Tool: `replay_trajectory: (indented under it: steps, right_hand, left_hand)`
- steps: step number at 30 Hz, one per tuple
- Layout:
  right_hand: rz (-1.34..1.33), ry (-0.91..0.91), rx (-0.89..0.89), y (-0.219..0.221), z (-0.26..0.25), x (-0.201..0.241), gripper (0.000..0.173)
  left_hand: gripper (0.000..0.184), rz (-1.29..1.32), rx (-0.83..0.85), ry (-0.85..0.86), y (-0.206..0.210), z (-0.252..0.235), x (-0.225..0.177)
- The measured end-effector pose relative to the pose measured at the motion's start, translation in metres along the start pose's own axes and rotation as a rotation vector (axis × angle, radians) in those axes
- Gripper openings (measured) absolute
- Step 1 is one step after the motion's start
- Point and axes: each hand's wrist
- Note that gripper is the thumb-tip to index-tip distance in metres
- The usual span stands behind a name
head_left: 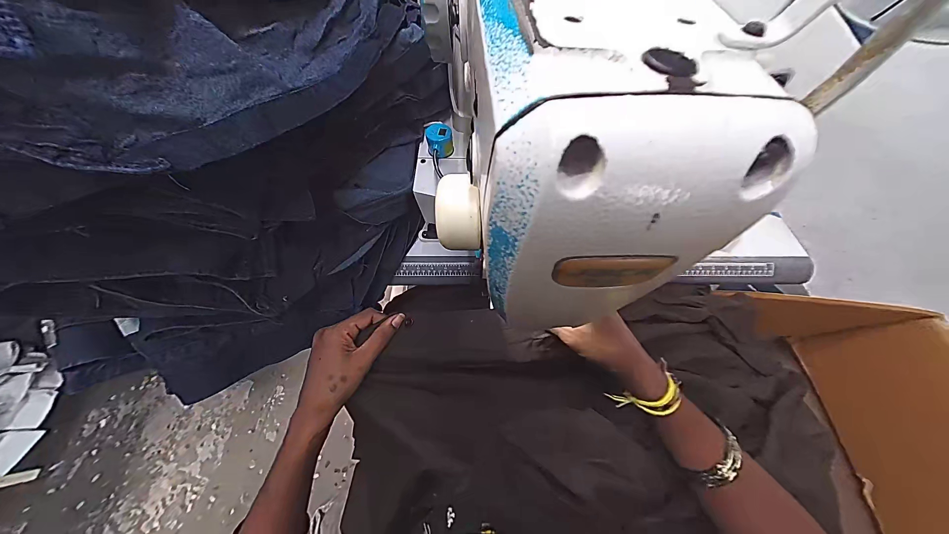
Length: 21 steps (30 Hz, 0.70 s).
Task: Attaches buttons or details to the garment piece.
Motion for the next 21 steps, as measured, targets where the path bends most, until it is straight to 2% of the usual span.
replay_trajectory:
  steps: [2,7,10,12,14,18,21]
  right_hand:
    - [-0.039,-0.067,-0.014,-0.013,0.003,-0.011,0.027]
    - [0.090,-0.030,-0.140,-0.039,0.015,-0.034,0.025]
    - [0.344,-0.030,-0.213,-0.055,0.024,-0.043,0.032]
    - [0.506,0.006,-0.291,-0.071,0.022,-0.054,0.031]
    - [0.641,0.036,-0.350,-0.082,0.013,-0.064,0.025]
    - [0.741,-0.155,-0.321,-0.065,-0.024,-0.069,0.025]
    - [0.827,-0.131,-0.229,-0.052,-0.046,-0.071,0.038]
  left_hand:
    - [0.038,0.020,-0.016,0.038,0.000,-0.005,-0.008]
    - [0.038,0.036,-0.047,0.176,0.006,-0.017,-0.040]
    - [0.045,-0.091,-0.068,0.201,0.012,-0.021,-0.041]
    - [0.044,-0.190,-0.096,0.261,0.018,-0.019,-0.043]
    - [0.036,-0.138,-0.003,0.309,0.025,-0.015,-0.051]
    - [0.050,0.262,0.277,0.213,0.041,-0.012,-0.081]
    - [0.051,0.346,0.291,0.098,0.050,-0.016,-0.100]
Point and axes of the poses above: each hand's wrist, its own z-axis away from the middle knuckle, its own y-axis out of the palm, x = y × z, and after that the axes turned 9 degrees about -z, right-handed
